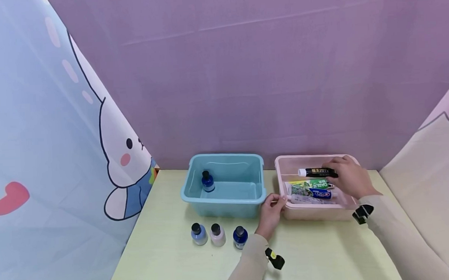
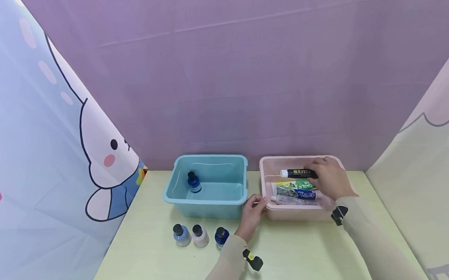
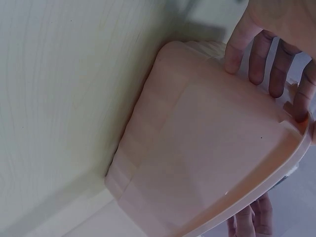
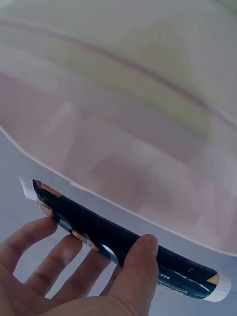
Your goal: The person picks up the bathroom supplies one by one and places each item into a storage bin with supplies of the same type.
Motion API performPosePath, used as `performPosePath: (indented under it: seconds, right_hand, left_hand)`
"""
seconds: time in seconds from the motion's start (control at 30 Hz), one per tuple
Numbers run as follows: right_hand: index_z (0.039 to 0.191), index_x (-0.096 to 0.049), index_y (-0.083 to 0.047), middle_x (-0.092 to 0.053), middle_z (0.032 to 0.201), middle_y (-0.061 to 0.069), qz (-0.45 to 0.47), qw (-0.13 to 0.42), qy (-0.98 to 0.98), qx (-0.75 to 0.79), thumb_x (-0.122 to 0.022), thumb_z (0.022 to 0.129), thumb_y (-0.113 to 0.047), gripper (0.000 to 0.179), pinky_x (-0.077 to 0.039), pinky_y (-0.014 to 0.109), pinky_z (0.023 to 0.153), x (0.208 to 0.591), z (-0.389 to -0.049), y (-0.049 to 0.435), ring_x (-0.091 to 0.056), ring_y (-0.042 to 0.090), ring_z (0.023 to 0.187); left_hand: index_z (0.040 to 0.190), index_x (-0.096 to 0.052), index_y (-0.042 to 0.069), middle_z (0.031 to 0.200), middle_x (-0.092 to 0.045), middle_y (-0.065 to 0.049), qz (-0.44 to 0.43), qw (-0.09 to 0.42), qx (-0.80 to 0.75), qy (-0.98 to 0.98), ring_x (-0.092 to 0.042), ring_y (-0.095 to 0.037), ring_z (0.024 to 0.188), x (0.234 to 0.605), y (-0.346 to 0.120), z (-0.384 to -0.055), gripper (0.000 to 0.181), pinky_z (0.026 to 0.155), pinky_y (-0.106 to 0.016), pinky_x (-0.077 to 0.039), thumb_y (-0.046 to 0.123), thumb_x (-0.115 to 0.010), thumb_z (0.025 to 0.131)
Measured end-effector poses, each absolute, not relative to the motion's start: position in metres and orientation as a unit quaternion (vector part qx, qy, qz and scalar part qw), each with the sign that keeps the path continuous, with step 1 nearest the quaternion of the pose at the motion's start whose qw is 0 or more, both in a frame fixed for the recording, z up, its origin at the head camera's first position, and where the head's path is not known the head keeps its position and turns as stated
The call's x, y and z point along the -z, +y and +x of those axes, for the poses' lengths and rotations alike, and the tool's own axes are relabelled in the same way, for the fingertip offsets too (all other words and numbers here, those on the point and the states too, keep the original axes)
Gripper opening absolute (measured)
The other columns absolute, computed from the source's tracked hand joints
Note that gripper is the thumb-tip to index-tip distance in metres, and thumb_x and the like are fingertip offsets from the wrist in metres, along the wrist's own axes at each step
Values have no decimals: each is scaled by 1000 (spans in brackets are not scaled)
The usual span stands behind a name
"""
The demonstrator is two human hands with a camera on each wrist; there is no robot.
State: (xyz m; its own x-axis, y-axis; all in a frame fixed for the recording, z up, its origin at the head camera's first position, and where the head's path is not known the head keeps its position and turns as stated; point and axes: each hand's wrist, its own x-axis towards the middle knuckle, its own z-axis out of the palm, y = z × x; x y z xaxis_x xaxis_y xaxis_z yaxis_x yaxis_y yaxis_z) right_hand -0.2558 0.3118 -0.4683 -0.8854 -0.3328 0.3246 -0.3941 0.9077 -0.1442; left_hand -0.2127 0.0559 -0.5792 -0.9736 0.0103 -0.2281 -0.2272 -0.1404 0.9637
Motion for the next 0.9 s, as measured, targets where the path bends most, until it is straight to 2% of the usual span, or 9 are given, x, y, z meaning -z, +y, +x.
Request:
performPosePath:
  seconds: [0.43,0.7,0.9]
  right_hand:
    - [114,-76,-7,-72,114,18,206,114,-969,-79,-84,80,-15,35,-44,63,102,468,-267,309,-64,44,109]
    - [110,-77,-7,-73,112,20,217,93,-970,-54,-85,78,-17,34,-50,61,95,471,-278,310,-66,44,102]
    - [110,-78,-10,-76,106,14,228,79,-969,-58,-86,77,-16,35,-54,57,87,472,-285,310,-70,38,95]
  left_hand:
    - [100,-65,15,102,-62,1,-84,84,-752,648,-60,-15,95,577,53,-211,20,95,-44,-57,34,-71,96]
    - [100,-65,16,103,-62,1,-84,86,-753,647,-62,-22,101,578,53,-210,20,97,-46,-56,35,-70,97]
    - [100,-65,16,103,-62,1,-88,84,-747,654,-60,-17,97,578,54,-210,20,96,-44,-56,35,-70,97]
